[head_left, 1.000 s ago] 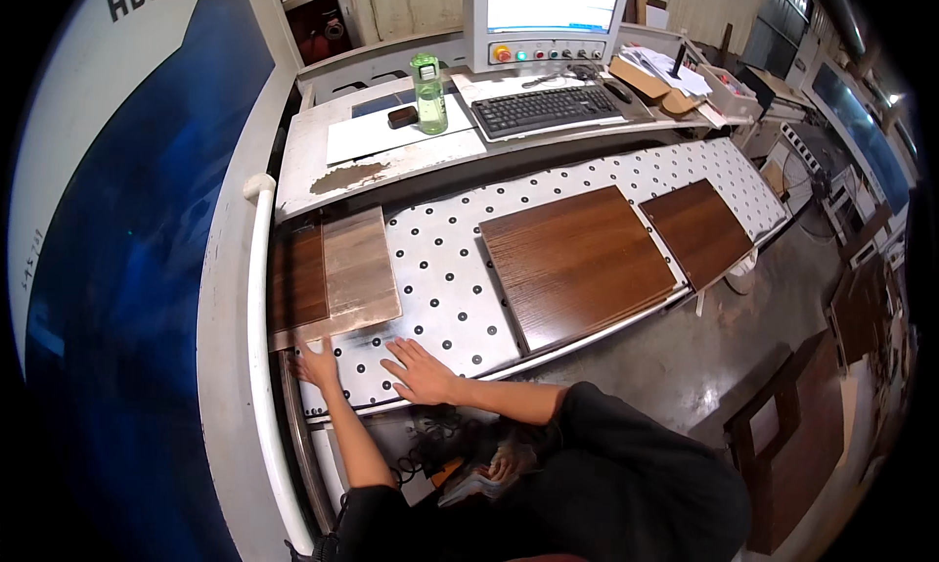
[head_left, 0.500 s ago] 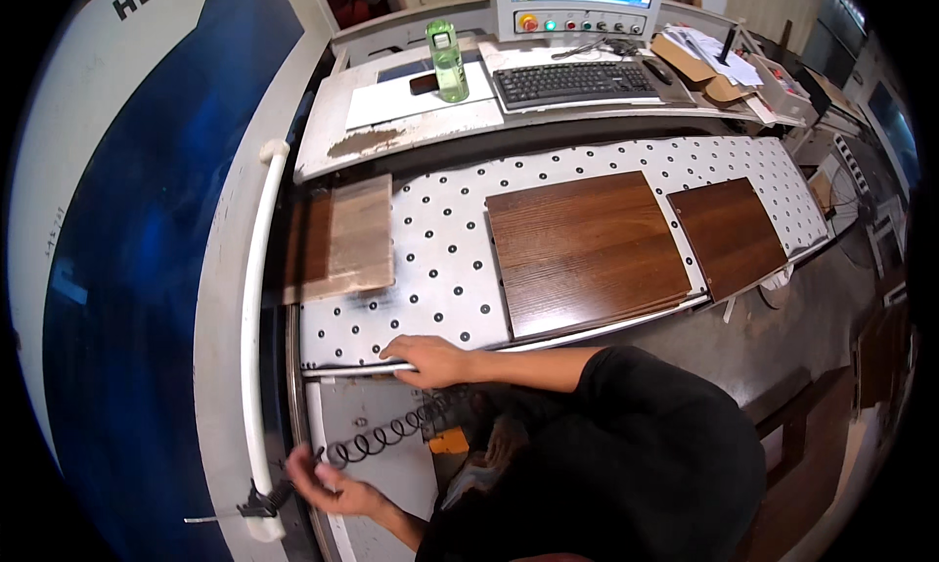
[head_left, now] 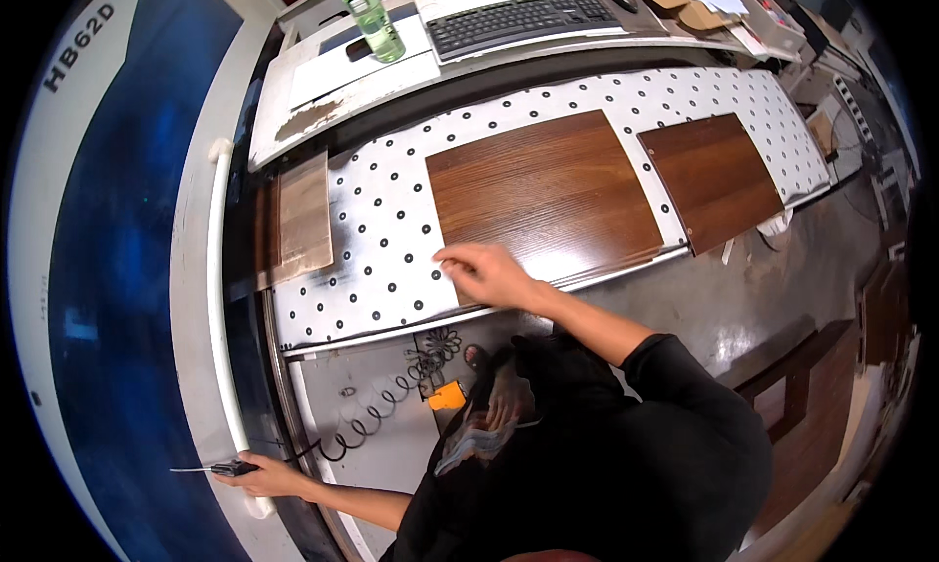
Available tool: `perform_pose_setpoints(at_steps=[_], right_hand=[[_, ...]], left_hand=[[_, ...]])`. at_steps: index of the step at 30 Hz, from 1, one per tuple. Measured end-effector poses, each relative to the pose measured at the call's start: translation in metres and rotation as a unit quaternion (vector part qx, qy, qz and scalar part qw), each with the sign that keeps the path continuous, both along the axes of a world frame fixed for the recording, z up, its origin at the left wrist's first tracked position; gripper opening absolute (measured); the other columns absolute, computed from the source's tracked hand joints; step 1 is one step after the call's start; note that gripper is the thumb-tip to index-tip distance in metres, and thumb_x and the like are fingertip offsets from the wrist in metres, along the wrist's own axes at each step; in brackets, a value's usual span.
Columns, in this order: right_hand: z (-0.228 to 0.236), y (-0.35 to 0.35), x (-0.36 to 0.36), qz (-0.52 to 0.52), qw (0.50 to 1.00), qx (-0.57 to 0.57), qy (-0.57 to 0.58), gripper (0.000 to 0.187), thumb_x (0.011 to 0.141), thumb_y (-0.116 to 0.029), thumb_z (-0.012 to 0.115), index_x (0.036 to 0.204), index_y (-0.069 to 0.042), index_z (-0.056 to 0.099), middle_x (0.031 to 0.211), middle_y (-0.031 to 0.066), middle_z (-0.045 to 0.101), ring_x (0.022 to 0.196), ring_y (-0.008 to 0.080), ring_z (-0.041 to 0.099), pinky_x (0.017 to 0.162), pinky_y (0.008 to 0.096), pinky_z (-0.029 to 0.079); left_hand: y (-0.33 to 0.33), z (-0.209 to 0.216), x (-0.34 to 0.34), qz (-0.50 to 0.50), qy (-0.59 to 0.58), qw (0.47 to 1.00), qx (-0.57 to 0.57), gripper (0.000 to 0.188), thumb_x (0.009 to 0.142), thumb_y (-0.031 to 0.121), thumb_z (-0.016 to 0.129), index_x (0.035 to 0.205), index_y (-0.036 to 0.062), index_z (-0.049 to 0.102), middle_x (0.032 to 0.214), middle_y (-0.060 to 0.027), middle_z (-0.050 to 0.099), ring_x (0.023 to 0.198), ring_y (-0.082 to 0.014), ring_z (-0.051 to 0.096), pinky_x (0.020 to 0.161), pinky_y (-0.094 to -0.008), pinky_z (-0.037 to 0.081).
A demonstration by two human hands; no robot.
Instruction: The person carries a large sheet of plywood through a workshop and places it on the floor. They then pick up several rectangular wood panels and arrange them on a perforated metal workbench, using a handheld device to scan or measure the panels.
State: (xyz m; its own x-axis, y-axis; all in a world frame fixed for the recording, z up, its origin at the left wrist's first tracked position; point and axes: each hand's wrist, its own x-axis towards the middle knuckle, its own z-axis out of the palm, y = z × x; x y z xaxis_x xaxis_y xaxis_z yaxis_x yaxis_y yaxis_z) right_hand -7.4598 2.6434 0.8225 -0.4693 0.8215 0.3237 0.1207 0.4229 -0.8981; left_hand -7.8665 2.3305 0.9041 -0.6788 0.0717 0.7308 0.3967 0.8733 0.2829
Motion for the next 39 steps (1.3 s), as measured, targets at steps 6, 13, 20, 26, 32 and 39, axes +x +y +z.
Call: perform_pose_setpoints(at_steps=[6,13,20,26,32,39], right_hand=[[-0.007,0.029,0.085,-0.233,0.971,-0.049,-0.014,0.025,0.095,-0.019,0.063,0.115,-0.007,0.070,0.088,0.0131,0.073,0.075,0.0184,0.069,0.070,0.0306,0.055],[-0.043,0.048,0.123,-0.320,0.909,-0.137,0.227,0.022,0.096,-0.018,0.063,0.108,-0.001,0.071,0.080,0.0086,0.071,0.072,0.0120,0.064,0.067,0.0275,0.051],[-0.049,0.051,0.133,-0.386,0.912,-0.073,0.121,0.027,0.098,-0.022,0.062,0.088,0.002,0.071,0.073,0.0043,0.067,0.068,0.0092,0.061,0.065,0.0269,0.049],[-0.031,0.042,0.119,-0.392,0.918,-0.058,0.030,0.029,0.098,-0.025,0.064,0.084,0.000,0.068,0.063,0.0020,0.057,0.061,0.0070,0.048,0.057,0.0277,0.042],[-0.018,0.013,0.091,-0.226,0.965,-0.068,0.116,0.014,0.098,-0.014,0.061,0.090,-0.003,0.064,0.079,-0.0038,0.060,0.070,0.0058,0.050,0.063,0.0234,0.043],[0.051,-0.073,0.012,0.211,0.961,-0.145,-0.101,0.109,0.074,-0.010,0.074,0.156,0.002,0.004,0.153,0.0281,0.033,0.146,0.0387,0.032,0.119,0.0416,0.027]], left_hand=[[0.102,0.001,0.009,-0.320,0.022,0.947,0.028,0.059,0.101,0.028,0.061,0.150,0.0014,0.040,0.145,-0.0228,0.046,0.128,-0.0356,0.051,0.102,-0.0435,0.044],[0.191,-0.043,0.172,-0.628,-0.556,0.500,-0.215,0.061,0.093,0.041,0.068,0.142,0.0058,0.055,0.113,-0.0088,0.067,0.098,-0.0154,0.061,0.094,-0.0308,0.048],[0.204,-0.045,0.222,-0.684,-0.627,0.319,-0.192,0.056,0.097,0.038,0.064,0.142,0.0069,0.055,0.083,-0.0012,0.061,0.074,-0.0105,0.055,0.074,-0.0260,0.047],[0.196,-0.045,0.230,-0.724,-0.552,0.331,-0.249,0.041,0.096,0.019,0.068,0.135,0.0122,0.061,0.106,-0.0030,0.066,0.093,-0.0136,0.059,0.088,-0.0312,0.050],[0.186,-0.048,0.236,-0.730,-0.618,0.282,-0.079,0.056,0.097,0.039,0.067,0.137,0.0024,0.053,0.087,0.0048,0.051,0.077,-0.0072,0.049,0.071,-0.0240,0.042],[0.177,-0.061,0.258,-0.734,-0.503,0.436,0.133,0.083,0.088,0.058,0.070,0.138,-0.0022,0.044,0.113,-0.0084,0.052,0.104,-0.0200,0.050,0.097,-0.0349,0.040]])
